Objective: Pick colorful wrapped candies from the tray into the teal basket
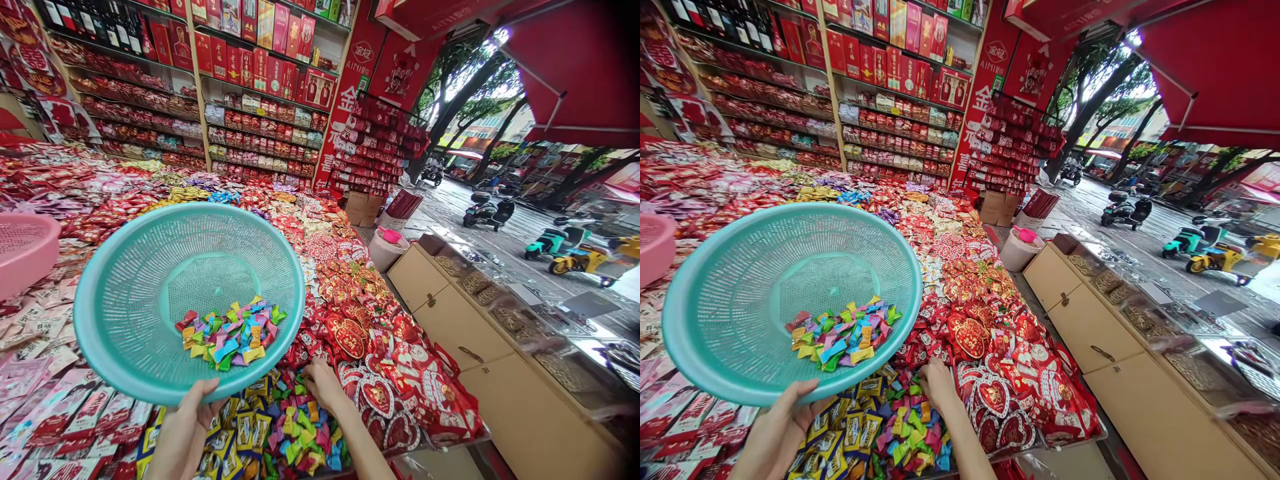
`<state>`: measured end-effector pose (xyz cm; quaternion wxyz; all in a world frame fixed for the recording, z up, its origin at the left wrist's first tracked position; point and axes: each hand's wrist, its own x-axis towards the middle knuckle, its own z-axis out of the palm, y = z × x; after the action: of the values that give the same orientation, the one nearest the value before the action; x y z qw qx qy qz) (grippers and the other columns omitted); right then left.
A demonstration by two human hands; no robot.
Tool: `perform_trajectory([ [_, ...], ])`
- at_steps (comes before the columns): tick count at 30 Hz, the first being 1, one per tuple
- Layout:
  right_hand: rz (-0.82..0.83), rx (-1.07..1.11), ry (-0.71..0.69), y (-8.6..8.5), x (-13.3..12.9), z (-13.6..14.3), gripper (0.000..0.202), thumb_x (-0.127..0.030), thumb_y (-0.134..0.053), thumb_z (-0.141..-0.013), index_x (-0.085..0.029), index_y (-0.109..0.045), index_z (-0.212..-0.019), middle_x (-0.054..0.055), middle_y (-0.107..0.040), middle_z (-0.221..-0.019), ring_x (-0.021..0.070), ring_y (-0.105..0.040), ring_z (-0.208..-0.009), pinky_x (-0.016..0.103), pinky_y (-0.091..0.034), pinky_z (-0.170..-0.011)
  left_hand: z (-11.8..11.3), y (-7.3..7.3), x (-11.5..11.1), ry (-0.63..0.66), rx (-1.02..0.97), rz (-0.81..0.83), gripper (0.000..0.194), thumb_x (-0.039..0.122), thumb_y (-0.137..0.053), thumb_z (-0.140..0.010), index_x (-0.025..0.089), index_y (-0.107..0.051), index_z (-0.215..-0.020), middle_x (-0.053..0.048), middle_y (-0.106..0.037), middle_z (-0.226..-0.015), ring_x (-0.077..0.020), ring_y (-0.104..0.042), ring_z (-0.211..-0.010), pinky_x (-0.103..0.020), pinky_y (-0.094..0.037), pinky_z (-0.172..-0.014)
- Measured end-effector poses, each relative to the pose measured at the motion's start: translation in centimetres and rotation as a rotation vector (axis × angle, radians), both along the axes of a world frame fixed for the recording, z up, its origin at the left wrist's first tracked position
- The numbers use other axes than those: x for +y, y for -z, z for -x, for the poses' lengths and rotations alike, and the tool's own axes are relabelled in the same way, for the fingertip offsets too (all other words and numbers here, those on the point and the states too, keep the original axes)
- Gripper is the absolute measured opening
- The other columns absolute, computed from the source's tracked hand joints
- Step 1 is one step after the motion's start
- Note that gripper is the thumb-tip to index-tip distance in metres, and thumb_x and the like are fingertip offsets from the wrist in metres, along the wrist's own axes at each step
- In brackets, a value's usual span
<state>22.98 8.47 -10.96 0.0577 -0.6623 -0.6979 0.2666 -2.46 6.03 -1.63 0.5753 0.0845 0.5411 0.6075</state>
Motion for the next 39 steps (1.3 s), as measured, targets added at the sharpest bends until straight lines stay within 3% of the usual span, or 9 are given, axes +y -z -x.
perform_trajectory([
  [10,-0.029,0.098,0.036,0.2,-0.6,-1.2,0.019,-0.01,-0.058,-0.079,-0.02,-0.073,-0.084,0.006,-0.063,-0.092,0.019,-0.057,-0.092,0.024,-0.038,-0.075,-0.4,-1.0,0.0,0.001,-0.009,0.021,0.043,0.0,-0.068,-0.049,0.018,-0.067,-0.088,0.0,-0.071,-0.079,-0.0237,-0.069,-0.081,-0.031,-0.058,-0.069],
  [13,-0.065,0.15,0.05,-0.5,-0.6,-2.1,0.016,-0.011,-0.059,-0.078,-0.02,-0.073,-0.081,0.005,-0.063,-0.089,0.0181,-0.057,-0.09,0.024,-0.039,-0.076,-0.5,-1.1,-0.1,-0.002,-0.026,0.028,0.045,0.0,-0.07,-0.046,0.018,-0.066,-0.087,0.001,-0.07,-0.077,-0.0229,-0.068,-0.079,-0.032,-0.058,-0.069],
  [16,-0.107,0.217,0.083,-2.9,-0.5,-3.2,0.014,-0.014,-0.06,-0.078,-0.02,-0.072,-0.077,0.004,-0.063,-0.084,0.0168,-0.057,-0.081,0.025,-0.04,-0.072,-0.7,-1.0,-0.2,-0.012,-0.025,0.031,0.045,0.002,-0.073,-0.043,0.019,-0.066,-0.084,0.001,-0.069,-0.079,-0.0211,-0.067,-0.078,-0.031,-0.058,-0.067],
  [22,-0.214,0.523,0.168,-9.8,-0.2,-4.5,0.02,-0.035,-0.059,-0.084,-0.019,-0.07,-0.08,0.002,-0.065,-0.075,0.0155,-0.056,-0.069,0.026,-0.043,-0.064,-0.9,-0.3,-0.5,0.009,-0.016,0.049,0.028,0.013,-0.081,-0.044,0.015,-0.065,-0.066,-0.001,-0.067,-0.075,-0.0167,-0.06,-0.073,-0.03,-0.057,-0.063],
  [25,-0.256,0.617,0.182,-12.3,0.3,-3.6,0.025,-0.042,-0.058,-0.084,-0.019,-0.068,-0.082,0.001,-0.065,-0.073,0.0137,-0.054,-0.064,0.024,-0.041,-0.06,-1.2,0.0,-0.7,0.015,-0.04,0.044,0.027,0.014,-0.082,-0.043,0.015,-0.065,-0.063,0.0,-0.065,-0.072,-0.0156,-0.058,-0.07,-0.029,-0.056,-0.063],
  [28,-0.278,0.67,0.164,-13.7,1.5,-1.5,0.025,-0.041,-0.059,-0.082,-0.018,-0.068,-0.081,0.001,-0.063,-0.069,0.0126,-0.052,-0.061,0.023,-0.04,-0.058,-1.6,0.0,-0.9,0.03,-0.057,0.051,0.026,0.015,-0.083,-0.044,0.016,-0.065,-0.063,0.0,-0.065,-0.071,-0.0161,-0.059,-0.072,-0.03,-0.056,-0.064],
  [32,-0.316,0.673,0.085,-14.0,3.7,2.0,0.018,-0.033,-0.061,-0.081,-0.017,-0.067,-0.076,0.0,-0.063,-0.068,0.0121,-0.053,-0.062,0.022,-0.041,-0.059,-2.1,0.0,-1.3,0.074,-0.059,0.086,0.026,0.02,-0.084,-0.043,0.014,-0.067,-0.063,-0.003,-0.066,-0.071,-0.0178,-0.06,-0.074,-0.028,-0.055,-0.064],
  [39,-0.386,0.526,0.042,-11.9,6.7,6.6,0.011,-0.016,-0.06,-0.081,-0.017,-0.07,-0.076,-0.001,-0.065,-0.068,0.0111,-0.054,-0.063,0.021,-0.039,-0.061,-2.5,0.1,-1.9,0.119,-0.038,0.104,0.025,0.021,-0.083,-0.043,0.013,-0.068,-0.062,-0.003,-0.066,-0.069,-0.0166,-0.058,-0.071,-0.026,-0.052,-0.059],
])
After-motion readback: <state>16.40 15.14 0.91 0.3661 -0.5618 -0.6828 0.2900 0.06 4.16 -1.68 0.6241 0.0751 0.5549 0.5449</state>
